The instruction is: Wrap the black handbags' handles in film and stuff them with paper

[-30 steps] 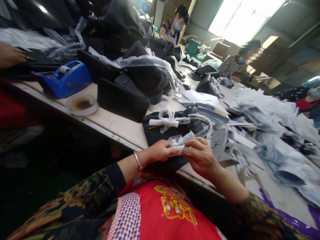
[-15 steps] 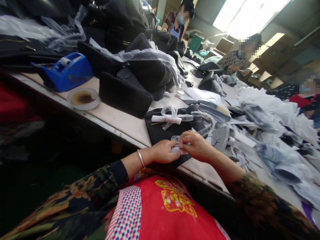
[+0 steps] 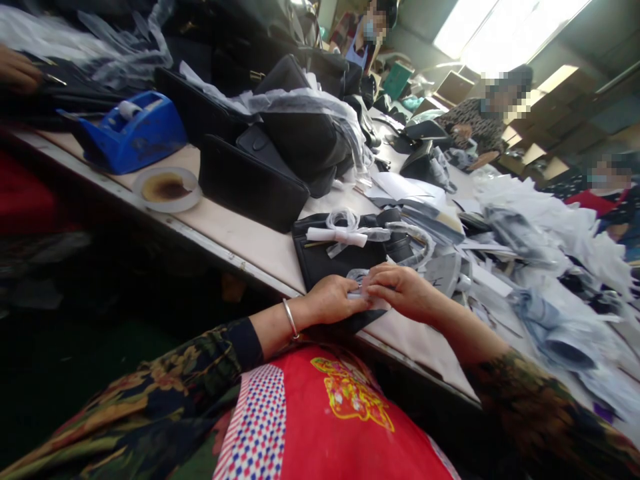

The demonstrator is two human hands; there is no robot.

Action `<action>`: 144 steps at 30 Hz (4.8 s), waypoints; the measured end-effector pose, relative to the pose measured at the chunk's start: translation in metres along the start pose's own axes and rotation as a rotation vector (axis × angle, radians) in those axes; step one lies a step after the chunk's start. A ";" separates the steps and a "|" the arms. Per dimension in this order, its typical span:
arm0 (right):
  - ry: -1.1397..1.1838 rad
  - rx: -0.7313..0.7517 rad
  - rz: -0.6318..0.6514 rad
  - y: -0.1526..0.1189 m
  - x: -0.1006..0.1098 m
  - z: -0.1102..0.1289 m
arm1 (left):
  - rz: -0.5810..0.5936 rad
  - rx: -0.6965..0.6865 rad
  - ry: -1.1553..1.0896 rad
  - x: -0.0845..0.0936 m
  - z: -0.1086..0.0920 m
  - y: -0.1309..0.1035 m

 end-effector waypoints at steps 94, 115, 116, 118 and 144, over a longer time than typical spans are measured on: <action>-0.342 0.096 0.046 -0.015 -0.005 -0.010 | 0.136 0.197 -0.404 0.010 0.006 0.007; -0.411 0.015 -0.183 -0.019 -0.042 -0.007 | 0.177 0.160 -0.375 0.010 0.003 0.005; -0.404 0.017 -0.147 -0.019 -0.039 -0.005 | 0.173 0.154 -0.379 0.010 0.003 0.005; -0.358 0.036 -0.060 -0.019 -0.030 -0.001 | 0.158 0.139 -0.385 0.009 0.004 0.005; -0.331 -0.427 0.507 0.056 0.023 0.017 | 0.121 0.057 -0.046 0.013 0.001 0.004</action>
Point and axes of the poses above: each hand's wrist, its own y-axis towards the middle knuckle, its own x-axis out of the back of the hand, z = x × y, the point moved 1 cm from there along y, towards the middle knuckle, and after that the axes turned 14 degrees about z, right-handed, at the moved point
